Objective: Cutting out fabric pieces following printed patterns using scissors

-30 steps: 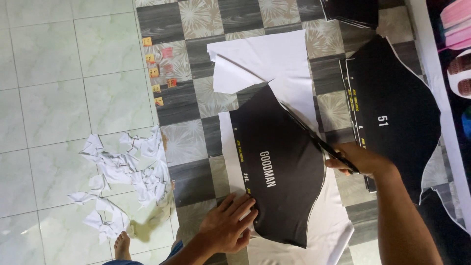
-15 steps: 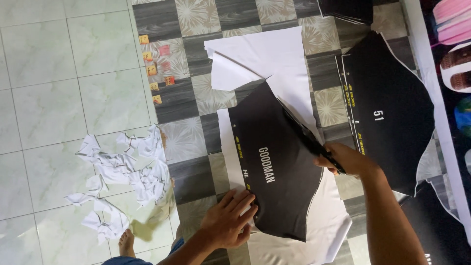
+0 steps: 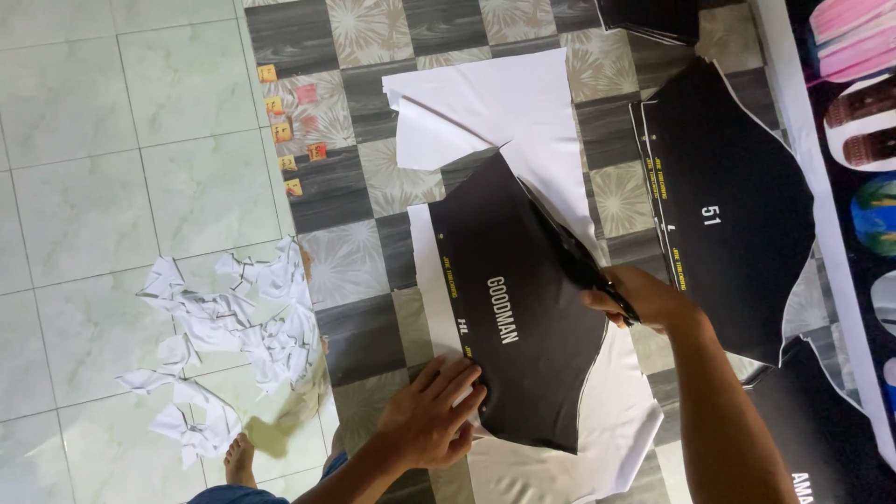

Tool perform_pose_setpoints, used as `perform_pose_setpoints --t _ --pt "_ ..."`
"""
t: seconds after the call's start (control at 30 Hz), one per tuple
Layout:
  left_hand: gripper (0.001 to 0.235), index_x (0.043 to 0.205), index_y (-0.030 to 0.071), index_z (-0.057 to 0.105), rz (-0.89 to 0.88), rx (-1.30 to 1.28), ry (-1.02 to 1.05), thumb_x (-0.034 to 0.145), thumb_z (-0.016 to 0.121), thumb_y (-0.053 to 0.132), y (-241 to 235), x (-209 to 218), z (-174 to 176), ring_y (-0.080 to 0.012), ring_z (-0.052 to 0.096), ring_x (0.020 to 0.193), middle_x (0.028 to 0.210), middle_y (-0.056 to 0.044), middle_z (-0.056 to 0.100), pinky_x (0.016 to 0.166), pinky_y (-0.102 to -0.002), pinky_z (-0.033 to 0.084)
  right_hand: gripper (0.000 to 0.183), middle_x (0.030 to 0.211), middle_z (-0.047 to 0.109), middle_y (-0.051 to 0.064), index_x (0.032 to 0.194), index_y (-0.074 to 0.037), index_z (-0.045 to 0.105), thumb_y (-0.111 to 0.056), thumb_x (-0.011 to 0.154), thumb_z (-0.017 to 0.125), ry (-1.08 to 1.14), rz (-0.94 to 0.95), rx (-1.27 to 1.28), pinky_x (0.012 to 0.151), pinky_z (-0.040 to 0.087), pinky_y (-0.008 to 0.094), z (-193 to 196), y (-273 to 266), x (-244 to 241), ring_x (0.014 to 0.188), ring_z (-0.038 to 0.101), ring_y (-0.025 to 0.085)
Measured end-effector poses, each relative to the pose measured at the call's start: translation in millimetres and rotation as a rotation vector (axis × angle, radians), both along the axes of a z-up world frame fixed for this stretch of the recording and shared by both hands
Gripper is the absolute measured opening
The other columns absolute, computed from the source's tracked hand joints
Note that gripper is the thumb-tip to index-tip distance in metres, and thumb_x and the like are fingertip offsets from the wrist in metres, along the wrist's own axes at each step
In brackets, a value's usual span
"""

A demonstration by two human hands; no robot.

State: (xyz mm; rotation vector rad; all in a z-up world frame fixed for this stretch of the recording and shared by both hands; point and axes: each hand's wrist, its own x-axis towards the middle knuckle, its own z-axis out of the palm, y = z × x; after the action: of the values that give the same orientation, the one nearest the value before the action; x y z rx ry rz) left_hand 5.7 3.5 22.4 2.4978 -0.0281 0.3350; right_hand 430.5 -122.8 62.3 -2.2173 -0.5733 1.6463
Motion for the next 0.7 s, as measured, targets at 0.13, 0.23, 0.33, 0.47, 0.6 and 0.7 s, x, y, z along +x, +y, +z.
perform_pose_setpoints --t 0.13,0.23,0.33,0.47,0.6,0.7 --pt "0.055 0.145 0.000 0.069 -0.004 -0.010 -0.008 0.098 0.071 0.029 0 0 0 -0.0465 0.061 0.147 0.156 -0.028 0.064 0.122 -0.066 0.046 0.032 0.066 0.063 0.011 0.091 -0.007 0.065 -0.028 0.104 0.085 -0.030 0.021 0.005 0.063 0.044 0.038 6 8 -6 0.060 0.057 0.022" --pt "0.055 0.144 0.001 0.069 0.002 -0.003 -0.003 0.097 0.071 0.030 0 0 1 -0.0461 0.061 0.145 0.154 -0.027 0.065 0.121 -0.065 0.047 0.029 0.065 0.063 0.014 0.093 -0.004 0.069 -0.024 0.100 0.088 -0.049 -0.015 0.009 0.058 0.044 0.038 -2 8 -7 0.056 0.058 0.024" --pt "0.055 0.145 0.002 0.070 0.005 0.012 0.019 0.097 0.070 0.030 0 0 1 -0.0436 0.061 0.146 0.156 -0.026 0.065 0.123 -0.063 0.045 0.023 0.075 0.061 0.010 0.097 -0.003 0.072 -0.019 0.104 0.088 0.001 -0.088 0.017 0.057 0.046 0.039 -9 10 -3 0.062 0.058 0.023" --pt "0.056 0.145 0.002 0.070 -0.001 0.013 0.022 0.098 0.071 0.033 -1 -1 0 -0.0438 0.060 0.148 0.157 -0.026 0.065 0.123 -0.063 0.045 0.041 0.068 0.052 0.004 0.090 -0.011 0.057 -0.039 0.105 0.083 0.029 -0.009 0.072 0.059 0.045 0.036 -3 21 -4 0.057 0.054 0.019" --pt "0.056 0.144 0.002 0.071 0.006 0.003 -0.016 0.097 0.074 0.032 -1 -2 -2 -0.0454 0.061 0.147 0.158 -0.028 0.065 0.122 -0.065 0.047 0.030 0.076 0.044 0.001 0.094 -0.007 0.063 -0.019 0.103 0.089 0.123 -0.165 0.141 0.049 0.036 0.031 -21 17 -2 0.058 0.044 0.013" --pt "0.057 0.145 0.002 0.070 -0.011 -0.003 0.013 0.097 0.071 0.032 -2 -2 -8 -0.0470 0.058 0.149 0.158 -0.028 0.063 0.124 -0.066 0.043 0.036 0.070 0.047 0.004 0.095 -0.006 0.063 -0.035 0.105 0.083 0.071 -0.042 0.133 0.053 0.044 0.038 -11 22 -2 0.058 0.052 0.019"
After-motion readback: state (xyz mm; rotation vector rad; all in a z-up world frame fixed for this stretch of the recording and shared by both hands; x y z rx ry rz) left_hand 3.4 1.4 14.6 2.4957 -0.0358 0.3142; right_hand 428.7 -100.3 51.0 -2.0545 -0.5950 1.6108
